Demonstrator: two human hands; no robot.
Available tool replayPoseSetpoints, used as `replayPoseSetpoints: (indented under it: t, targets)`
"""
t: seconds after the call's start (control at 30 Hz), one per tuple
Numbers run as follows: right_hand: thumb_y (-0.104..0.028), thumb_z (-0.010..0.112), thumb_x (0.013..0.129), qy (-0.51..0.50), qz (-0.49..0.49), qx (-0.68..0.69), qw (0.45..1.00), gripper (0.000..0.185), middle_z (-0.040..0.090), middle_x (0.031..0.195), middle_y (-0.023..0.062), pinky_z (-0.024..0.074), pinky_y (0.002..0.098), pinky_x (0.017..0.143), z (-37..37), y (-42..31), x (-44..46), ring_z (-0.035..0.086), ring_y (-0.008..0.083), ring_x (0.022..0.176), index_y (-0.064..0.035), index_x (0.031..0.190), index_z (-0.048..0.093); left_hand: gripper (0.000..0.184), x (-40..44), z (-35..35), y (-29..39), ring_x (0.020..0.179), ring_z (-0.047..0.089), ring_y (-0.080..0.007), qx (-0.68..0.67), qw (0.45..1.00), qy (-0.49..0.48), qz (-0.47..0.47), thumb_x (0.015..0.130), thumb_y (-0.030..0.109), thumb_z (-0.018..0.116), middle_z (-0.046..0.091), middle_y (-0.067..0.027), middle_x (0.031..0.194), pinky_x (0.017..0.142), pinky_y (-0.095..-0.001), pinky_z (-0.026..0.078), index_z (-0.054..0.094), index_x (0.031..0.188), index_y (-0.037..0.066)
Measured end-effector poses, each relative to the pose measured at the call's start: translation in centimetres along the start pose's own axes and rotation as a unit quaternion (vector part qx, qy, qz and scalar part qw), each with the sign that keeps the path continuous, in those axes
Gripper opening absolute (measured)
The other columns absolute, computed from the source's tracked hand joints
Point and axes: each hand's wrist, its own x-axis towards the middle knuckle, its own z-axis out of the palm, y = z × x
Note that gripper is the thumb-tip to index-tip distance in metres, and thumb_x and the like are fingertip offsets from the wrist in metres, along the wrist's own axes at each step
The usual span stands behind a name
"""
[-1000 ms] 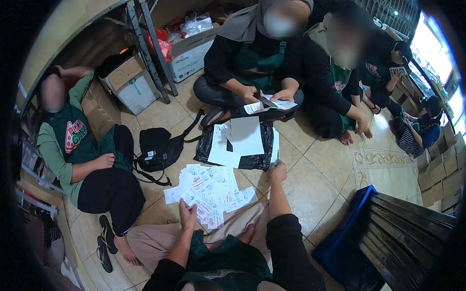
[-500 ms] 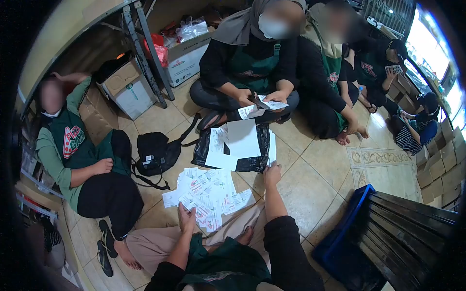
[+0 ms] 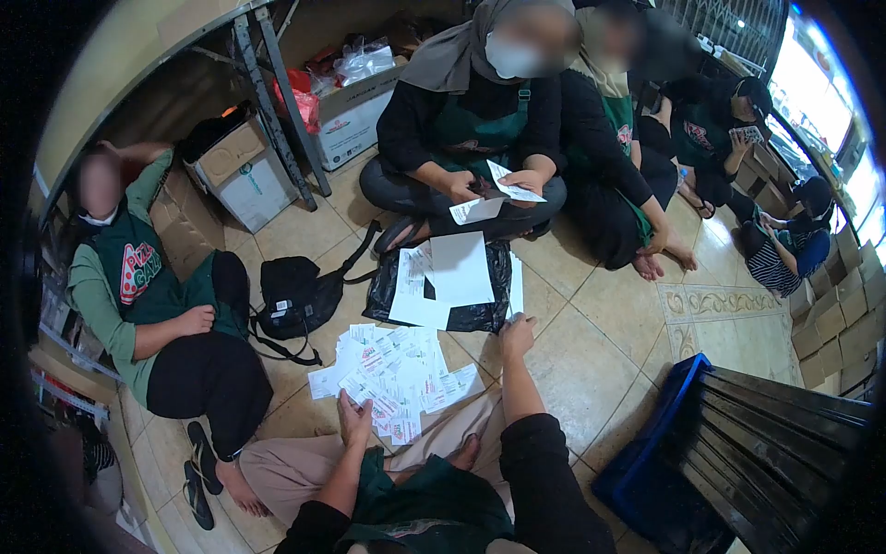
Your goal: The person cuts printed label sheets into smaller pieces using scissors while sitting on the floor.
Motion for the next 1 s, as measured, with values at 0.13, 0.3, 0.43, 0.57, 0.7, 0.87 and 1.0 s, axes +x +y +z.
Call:
replayPoseSetpoints:
  t: [0.13, 0.3, 0.43, 0.57, 0.7, 0.87, 1.0]
  targets:
    - [-0.017, 0.066, 0.075, 0.003, -0.005, -0.002, 1.000, 0.030, 0.047, 0.106, 0.0175, 0.0495, 0.0448, 0.068, -0.3, -0.3, -0.2, 0.060, 0.0372, 0.081, -0.0067, 0.100, 0.055, 0.075, 0.0, 0.0, 0.1, 0.089, 0.061, -0.0232, 0.068, 0.998, 0.011, 0.011, 0.081, 0.019, 0.066, 0.053, -0.0143, 0.113, 0.077, -0.0313, 0.049, 0.022, 0.139, 0.002]
    - [-0.014, 0.071, 0.072, -0.002, 0.030, 0.050, 0.998, 0.039, 0.047, 0.108, 0.0158, 0.0485, 0.0441, 0.074, 0.1, 0.1, 0.3, 0.058, 0.0366, 0.088, -0.0079, 0.105, 0.052, 0.074, 0.8, 0.6, -1.8, 0.095, 0.058, -0.0230, 0.032, 0.997, 0.030, 0.064, 0.080, 0.020, 0.066, 0.046, -0.0144, 0.118, 0.078, -0.0322, 0.049, 0.023, 0.138, 0.002]
    - [-0.016, 0.072, 0.070, 0.003, 0.028, 0.076, 0.997, 0.040, 0.049, 0.107, 0.0168, 0.0490, 0.0439, 0.076, 0.5, 0.8, 0.8, 0.057, 0.0378, 0.090, -0.0073, 0.105, 0.053, 0.075, 0.4, 0.2, -0.6, 0.097, 0.056, -0.0227, 0.062, 0.998, 0.006, 0.022, 0.081, 0.017, 0.066, 0.043, -0.0158, 0.120, 0.080, -0.0323, 0.049, 0.021, 0.139, 0.001]
    - [-0.016, 0.073, 0.069, 0.003, 0.039, 0.103, 0.994, 0.045, 0.050, 0.108, 0.0187, 0.0474, 0.0440, 0.080, 0.5, 0.7, 0.9, 0.056, 0.0383, 0.095, -0.0058, 0.107, 0.053, 0.076, -0.2, -0.3, 0.7, 0.096, 0.056, -0.0223, 0.079, 0.997, -0.007, -0.002, 0.082, 0.016, 0.065, 0.045, -0.0167, 0.120, 0.080, -0.0320, 0.048, 0.019, 0.140, 0.000]
    - [-0.017, 0.075, 0.068, -0.002, 0.062, 0.090, 0.994, 0.050, 0.050, 0.109, 0.0209, 0.0468, 0.0436, 0.082, 0.0, 0.1, 0.4, 0.056, 0.0387, 0.097, -0.0050, 0.111, 0.052, 0.076, -0.1, -0.1, 0.1, 0.095, 0.059, -0.0227, 0.042, 0.999, -0.012, -0.026, 0.080, 0.020, 0.066, 0.046, -0.0133, 0.115, 0.078, -0.0341, 0.049, 0.022, 0.139, 0.003]
    - [-0.017, 0.075, 0.068, -0.002, 0.043, 0.089, 0.995, 0.053, 0.050, 0.109, 0.0214, 0.0469, 0.0441, 0.082, 0.5, 0.7, 0.6, 0.056, 0.0390, 0.097, -0.0044, 0.114, 0.052, 0.077, -0.7, -0.6, 1.9, 0.098, 0.058, -0.0228, 0.058, 0.997, -0.023, -0.035, 0.081, 0.019, 0.066, 0.043, -0.0141, 0.120, 0.079, -0.0334, 0.049, 0.020, 0.139, 0.001]
    - [-0.018, 0.073, 0.071, -0.005, 0.046, 0.071, 0.996, 0.047, 0.051, 0.108, 0.0206, 0.0479, 0.0447, 0.079, 0.4, 0.5, 0.6, 0.057, 0.0390, 0.094, -0.0051, 0.112, 0.054, 0.076, 0.1, 0.1, 0.2, 0.098, 0.058, -0.0235, 0.086, 0.996, 0.010, 0.019, 0.081, 0.018, 0.065, 0.041, -0.0148, 0.121, 0.080, -0.0329, 0.049, 0.020, 0.139, 0.000]
